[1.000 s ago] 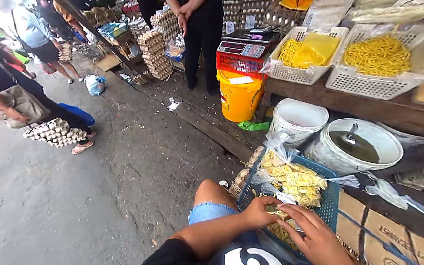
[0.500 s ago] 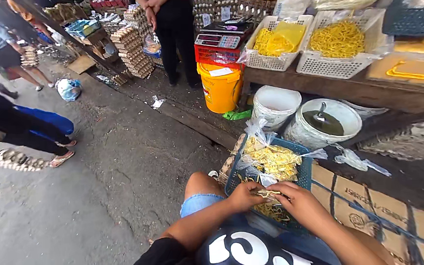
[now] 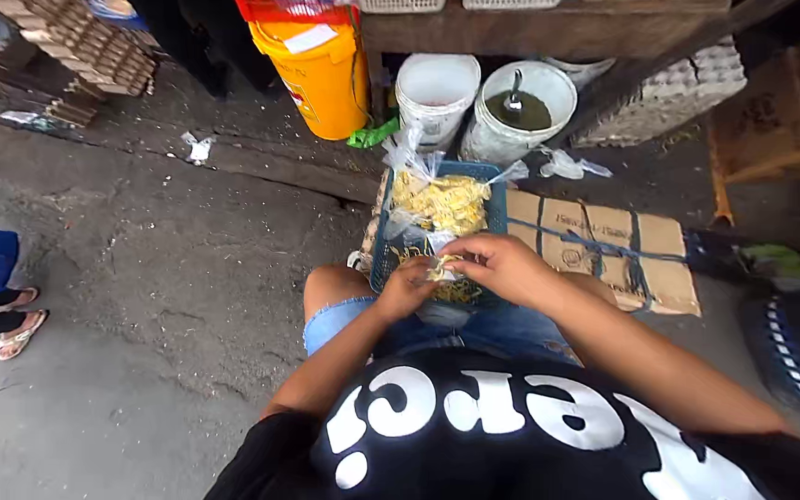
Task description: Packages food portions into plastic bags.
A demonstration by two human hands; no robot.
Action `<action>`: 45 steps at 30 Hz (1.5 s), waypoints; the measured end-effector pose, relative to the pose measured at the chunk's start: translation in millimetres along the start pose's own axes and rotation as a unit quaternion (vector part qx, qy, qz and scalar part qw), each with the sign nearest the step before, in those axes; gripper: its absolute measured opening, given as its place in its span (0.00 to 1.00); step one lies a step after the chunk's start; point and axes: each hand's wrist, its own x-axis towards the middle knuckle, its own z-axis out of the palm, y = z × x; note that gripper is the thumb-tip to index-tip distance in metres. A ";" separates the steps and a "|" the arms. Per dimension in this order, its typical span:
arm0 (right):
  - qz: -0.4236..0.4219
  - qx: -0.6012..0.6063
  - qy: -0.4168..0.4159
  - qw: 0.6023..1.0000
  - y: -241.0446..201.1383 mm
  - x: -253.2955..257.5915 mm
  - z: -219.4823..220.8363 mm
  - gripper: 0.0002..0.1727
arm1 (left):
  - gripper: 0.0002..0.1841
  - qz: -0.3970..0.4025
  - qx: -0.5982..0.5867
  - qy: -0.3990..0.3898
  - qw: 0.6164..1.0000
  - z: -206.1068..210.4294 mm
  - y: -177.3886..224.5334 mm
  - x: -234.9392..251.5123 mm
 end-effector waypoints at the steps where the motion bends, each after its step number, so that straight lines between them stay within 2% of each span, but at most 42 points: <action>1: 0.000 -0.002 0.018 1.000 1.4 -0.9 -0.3 0.10 | 0.12 -0.005 -0.003 -0.004 1.000 0.2 -3.2 -1.3; 4: -0.012 0.007 0.040 0.999 3.2 -4.5 -5.6 0.07 | 0.12 -0.034 -0.013 -0.007 0.999 1.3 -7.2 -4.7; 10: -0.029 0.017 0.038 0.999 -2.1 -9.9 -10.3 0.06 | 0.13 -0.037 -0.035 -0.005 0.999 5.0 -8.3 -3.0; 14: -0.064 -0.067 0.021 0.995 -3.4 -9.1 -7.4 0.08 | 0.13 -0.026 -0.033 -0.005 0.999 5.1 -7.2 -3.3; 18: -0.088 -0.131 0.051 0.986 -3.7 -11.0 -8.7 0.10 | 0.16 -0.037 -0.030 -0.014 0.999 5.0 -7.3 -4.4; 22: -0.092 -0.113 0.055 0.988 -7.5 -12.7 -11.7 0.09 | 0.19 -0.090 -0.002 -0.044 0.995 4.3 -10.1 -3.1; 25: -0.093 -0.102 0.051 0.989 -4.2 -12.8 -6.2 0.09 | 0.17 -0.130 0.020 -0.066 0.989 3.2 -13.3 0.6; 30: -0.114 -0.058 0.051 0.991 1.9 -13.9 4.6 0.10 | 0.17 -0.137 0.024 -0.062 0.988 2.3 -16.2 -0.2; 35: -0.063 -0.066 -0.029 0.995 6.0 -10.3 8.4 0.08 | 0.19 -0.149 0.025 -0.065 0.986 1.4 -14.2 0.8; 40: -0.040 -0.074 -0.034 0.996 0.1 -7.5 2.6 0.13 | 0.19 -0.147 0.030 -0.058 0.987 1.7 -14.7 1.0; 45: -0.034 -0.073 -0.007 0.997 -6.6 -4.8 0.8 0.12 | 0.18 -0.132 0.020 -0.055 0.990 1.9 -16.8 0.8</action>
